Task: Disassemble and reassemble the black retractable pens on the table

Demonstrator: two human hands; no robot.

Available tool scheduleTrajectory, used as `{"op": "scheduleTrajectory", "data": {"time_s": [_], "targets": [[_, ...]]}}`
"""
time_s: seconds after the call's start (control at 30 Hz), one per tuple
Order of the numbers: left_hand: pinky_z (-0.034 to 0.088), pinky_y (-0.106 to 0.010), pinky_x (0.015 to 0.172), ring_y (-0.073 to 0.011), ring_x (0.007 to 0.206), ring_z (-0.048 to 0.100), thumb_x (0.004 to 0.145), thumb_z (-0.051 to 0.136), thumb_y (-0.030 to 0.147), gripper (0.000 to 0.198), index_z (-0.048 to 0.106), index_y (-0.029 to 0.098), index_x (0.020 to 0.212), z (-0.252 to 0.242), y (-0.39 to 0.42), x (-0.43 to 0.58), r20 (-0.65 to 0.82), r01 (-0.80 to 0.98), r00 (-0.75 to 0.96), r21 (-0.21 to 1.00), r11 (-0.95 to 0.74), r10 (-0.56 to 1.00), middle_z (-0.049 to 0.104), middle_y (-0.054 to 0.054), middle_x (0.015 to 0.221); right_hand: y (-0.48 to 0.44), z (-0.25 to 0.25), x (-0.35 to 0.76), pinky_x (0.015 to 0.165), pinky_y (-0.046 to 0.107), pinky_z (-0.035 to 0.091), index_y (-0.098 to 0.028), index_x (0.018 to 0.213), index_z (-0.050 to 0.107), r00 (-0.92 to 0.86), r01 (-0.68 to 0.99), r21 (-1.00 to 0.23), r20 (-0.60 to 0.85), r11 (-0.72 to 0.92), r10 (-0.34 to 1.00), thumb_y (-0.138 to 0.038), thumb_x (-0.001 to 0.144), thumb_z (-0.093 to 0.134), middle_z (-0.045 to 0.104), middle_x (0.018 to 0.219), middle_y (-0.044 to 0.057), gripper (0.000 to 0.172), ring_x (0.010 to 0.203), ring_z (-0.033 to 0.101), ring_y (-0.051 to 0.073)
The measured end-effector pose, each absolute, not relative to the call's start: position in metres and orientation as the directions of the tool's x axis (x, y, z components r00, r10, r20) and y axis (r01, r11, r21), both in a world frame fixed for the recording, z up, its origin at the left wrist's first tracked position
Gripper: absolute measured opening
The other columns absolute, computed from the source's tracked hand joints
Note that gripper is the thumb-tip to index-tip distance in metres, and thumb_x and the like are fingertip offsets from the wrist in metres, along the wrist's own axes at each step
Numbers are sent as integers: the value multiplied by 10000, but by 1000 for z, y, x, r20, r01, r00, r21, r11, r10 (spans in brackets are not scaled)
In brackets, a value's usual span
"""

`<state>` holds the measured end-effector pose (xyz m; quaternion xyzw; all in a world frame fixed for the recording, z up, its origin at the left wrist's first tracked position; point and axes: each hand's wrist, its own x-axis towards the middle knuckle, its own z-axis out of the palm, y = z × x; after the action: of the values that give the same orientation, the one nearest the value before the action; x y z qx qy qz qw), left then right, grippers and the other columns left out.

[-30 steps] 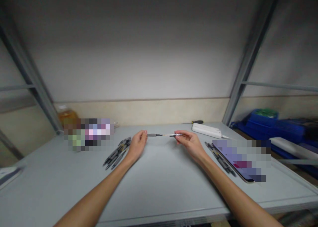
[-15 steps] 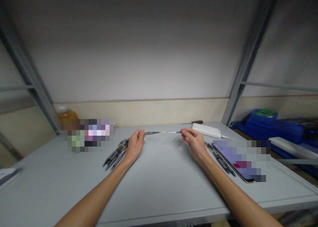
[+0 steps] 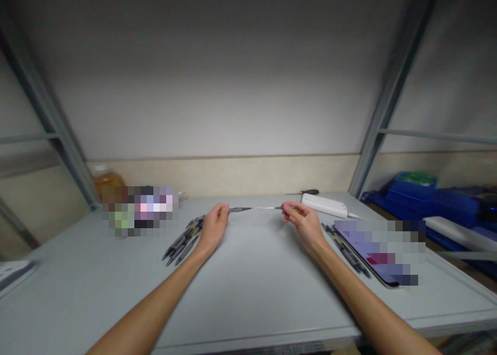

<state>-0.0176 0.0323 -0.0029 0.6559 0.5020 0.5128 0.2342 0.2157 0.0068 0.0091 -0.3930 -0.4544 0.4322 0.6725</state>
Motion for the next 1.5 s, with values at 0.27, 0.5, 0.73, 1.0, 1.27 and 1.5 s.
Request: {"op": "scheduleTrajectory", "data": {"time_s": [0.27, 0.5, 0.73, 1.0, 1.27, 1.5], "targets": [[312, -218, 522, -108, 478, 393, 818, 372, 487, 382, 398, 197, 571, -5, 33, -17, 422, 346, -33, 855, -385, 906, 410, 50, 493, 4, 11, 213, 559, 249, 439, -136, 720, 673, 197, -246, -920, 262, 306, 945, -324, 566, 746, 625, 640, 36, 253, 543, 529, 103], [318, -215, 518, -99, 468, 385, 819, 378, 481, 374, 391, 195, 577, -2, 28, -12, 387, 287, -5, 884, -369, 922, 398, 56, 488, 2, 12, 210, 574, 255, 444, -131, 747, 668, 158, -231, -929, 256, 288, 954, -347, 566, 747, 633, 644, 39, 293, 554, 542, 110], [324, -203, 507, -91, 475, 400, 798, 431, 453, 333, 425, 187, 598, 1, 21, -7, 406, 227, 69, 883, -411, 911, 405, 60, 490, 0, 8, 206, 609, 272, 449, -124, 831, 675, 64, -117, -948, 291, 297, 955, -367, 594, 728, 644, 646, 45, 344, 570, 548, 123], [364, -207, 548, -93, 507, 461, 765, 496, 447, 302, 503, 167, 655, 2, 23, -9, 363, 148, 76, 917, -371, 929, 493, 42, 529, 1, 8, 209, 616, 284, 454, -126, 872, 686, 38, -37, -956, 290, 291, 956, -381, 581, 725, 657, 663, 55, 389, 583, 567, 140], [340, -206, 505, -85, 459, 436, 768, 470, 498, 386, 487, 163, 577, -1, 25, -10, 311, 150, 70, 936, -318, 948, 473, 39, 484, -2, 10, 209, 623, 295, 457, -124, 885, 687, -3, 72, -951, 302, 301, 953, -369, 603, 701, 665, 692, 66, 374, 593, 573, 149], [327, -205, 487, -80, 436, 418, 767, 458, 525, 415, 467, 165, 559, 0, 23, -10, 274, 143, 65, 949, -280, 960, 447, 45, 467, -4, 12, 208, 606, 283, 441, -118, 874, 684, -10, 142, -945, 295, 293, 955, -348, 623, 675, 655, 667, 53, 341, 599, 567, 148]]}}
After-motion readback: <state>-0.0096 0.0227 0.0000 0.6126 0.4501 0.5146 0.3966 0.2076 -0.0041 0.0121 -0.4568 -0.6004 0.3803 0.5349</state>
